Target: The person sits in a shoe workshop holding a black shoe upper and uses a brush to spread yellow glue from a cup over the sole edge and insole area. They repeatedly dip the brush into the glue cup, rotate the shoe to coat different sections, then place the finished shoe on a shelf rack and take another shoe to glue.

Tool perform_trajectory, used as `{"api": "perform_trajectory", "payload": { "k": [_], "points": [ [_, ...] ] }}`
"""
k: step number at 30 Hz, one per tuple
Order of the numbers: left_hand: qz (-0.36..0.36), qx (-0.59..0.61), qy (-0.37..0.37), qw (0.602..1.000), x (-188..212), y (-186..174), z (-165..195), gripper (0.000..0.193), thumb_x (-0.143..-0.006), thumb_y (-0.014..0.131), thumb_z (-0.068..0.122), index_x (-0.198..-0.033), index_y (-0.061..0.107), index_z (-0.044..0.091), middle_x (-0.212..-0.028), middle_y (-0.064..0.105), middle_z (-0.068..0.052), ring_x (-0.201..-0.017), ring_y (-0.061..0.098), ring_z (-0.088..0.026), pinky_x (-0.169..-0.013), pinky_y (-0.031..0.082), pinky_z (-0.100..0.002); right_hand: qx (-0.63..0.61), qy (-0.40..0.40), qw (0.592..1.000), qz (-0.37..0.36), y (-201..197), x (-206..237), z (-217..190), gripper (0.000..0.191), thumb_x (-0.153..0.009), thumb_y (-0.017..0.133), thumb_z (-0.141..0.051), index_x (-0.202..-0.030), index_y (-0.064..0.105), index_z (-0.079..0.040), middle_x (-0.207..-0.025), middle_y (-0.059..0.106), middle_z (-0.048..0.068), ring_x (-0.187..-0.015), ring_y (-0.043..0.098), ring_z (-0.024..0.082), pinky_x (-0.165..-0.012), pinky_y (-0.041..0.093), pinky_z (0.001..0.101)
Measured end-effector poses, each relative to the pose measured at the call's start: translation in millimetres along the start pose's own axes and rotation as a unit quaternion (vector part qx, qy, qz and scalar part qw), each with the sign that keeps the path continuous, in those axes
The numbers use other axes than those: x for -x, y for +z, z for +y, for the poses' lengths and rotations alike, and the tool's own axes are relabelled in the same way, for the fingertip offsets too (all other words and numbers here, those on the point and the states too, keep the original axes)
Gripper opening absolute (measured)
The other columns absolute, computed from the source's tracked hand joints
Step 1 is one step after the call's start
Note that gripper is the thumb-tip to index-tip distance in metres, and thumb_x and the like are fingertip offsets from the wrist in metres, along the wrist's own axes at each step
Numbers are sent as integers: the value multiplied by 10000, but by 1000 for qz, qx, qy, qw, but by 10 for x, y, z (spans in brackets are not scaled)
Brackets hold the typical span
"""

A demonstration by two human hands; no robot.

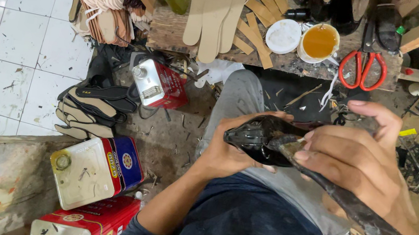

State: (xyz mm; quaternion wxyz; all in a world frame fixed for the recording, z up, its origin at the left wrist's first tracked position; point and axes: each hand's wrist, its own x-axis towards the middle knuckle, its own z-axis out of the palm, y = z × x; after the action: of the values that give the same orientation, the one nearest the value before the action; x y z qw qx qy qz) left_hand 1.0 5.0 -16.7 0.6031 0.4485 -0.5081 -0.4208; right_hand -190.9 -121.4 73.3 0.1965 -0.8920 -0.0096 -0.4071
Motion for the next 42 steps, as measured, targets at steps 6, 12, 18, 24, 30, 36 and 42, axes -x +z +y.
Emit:
{"api": "perform_trajectory", "payload": {
  "k": [6, 12, 18, 24, 30, 36, 42],
  "points": [
    [-9, 57, -18, 998, 56, -4, -45, 703, -771, 918, 25, -1393, 604, -74, -1405, 661, -162, -1278, 643, -172, -1163, 509, -339, -15, -1, 999, 29, 109, 33, 32, 164, -904, 634, -156, -1007, 717, -60, -977, 700, 69, -920, 728, 228, -1053, 396, 522],
    [7, 81, -87, 993, 136, -50, -207, 726, -757, 926, 87, -1395, 613, -63, -1290, 723, -129, -1154, 678, -162, -1053, 557, -330, 13, 7, 998, 60, 168, 1, 23, 100, -885, 729, -117, -963, 713, -55, -932, 696, 64, -884, 718, 231, -1029, 406, 506],
    [131, 216, -15, 967, 153, 102, -593, 582, -810, 925, 277, -1227, 636, -9, -1023, 709, -37, -865, 664, -128, -766, 543, -269, 68, 2, 995, 78, 275, -58, 102, 202, -809, 750, -73, -998, 726, -8, -940, 701, 104, -861, 720, 253, -1019, 407, 515],
    [183, 303, 48, 934, 115, 182, -729, 485, -866, 874, 382, -1075, 576, 61, -899, 631, 7, -752, 582, -72, -681, 481, -220, 94, 20, 991, 95, 273, -107, 44, 222, -868, 845, -89, -1040, 720, -26, -954, 701, 86, -884, 716, 245, -1047, 393, 493],
    [157, 309, 19, 938, 133, 100, -681, 668, -828, 895, 423, -1265, 574, 35, -927, 632, 22, -714, 567, -38, -616, 447, -181, 115, 22, 989, 95, 248, -167, 7, 279, -795, 852, -80, -1021, 707, -7, -905, 689, 108, -837, 703, 265, -1006, 377, 510],
    [151, 281, -1, 948, 163, 85, -727, 657, -861, 902, 406, -1258, 586, -11, -933, 648, 0, -754, 622, -76, -651, 501, -216, 111, 42, 987, 108, 246, -167, -2, 232, -804, 835, -27, -989, 697, 0, -901, 689, 104, -833, 707, 268, -1011, 369, 504],
    [163, 295, 5, 941, 175, 77, -728, 653, -860, 889, 390, -1297, 573, 22, -1056, 649, 18, -876, 614, -54, -778, 505, -205, 111, -8, 990, 89, 260, -178, 48, 195, -787, 768, -63, -972, 727, -16, -900, 700, 95, -817, 712, 248, -1016, 371, 511]
  ]
}}
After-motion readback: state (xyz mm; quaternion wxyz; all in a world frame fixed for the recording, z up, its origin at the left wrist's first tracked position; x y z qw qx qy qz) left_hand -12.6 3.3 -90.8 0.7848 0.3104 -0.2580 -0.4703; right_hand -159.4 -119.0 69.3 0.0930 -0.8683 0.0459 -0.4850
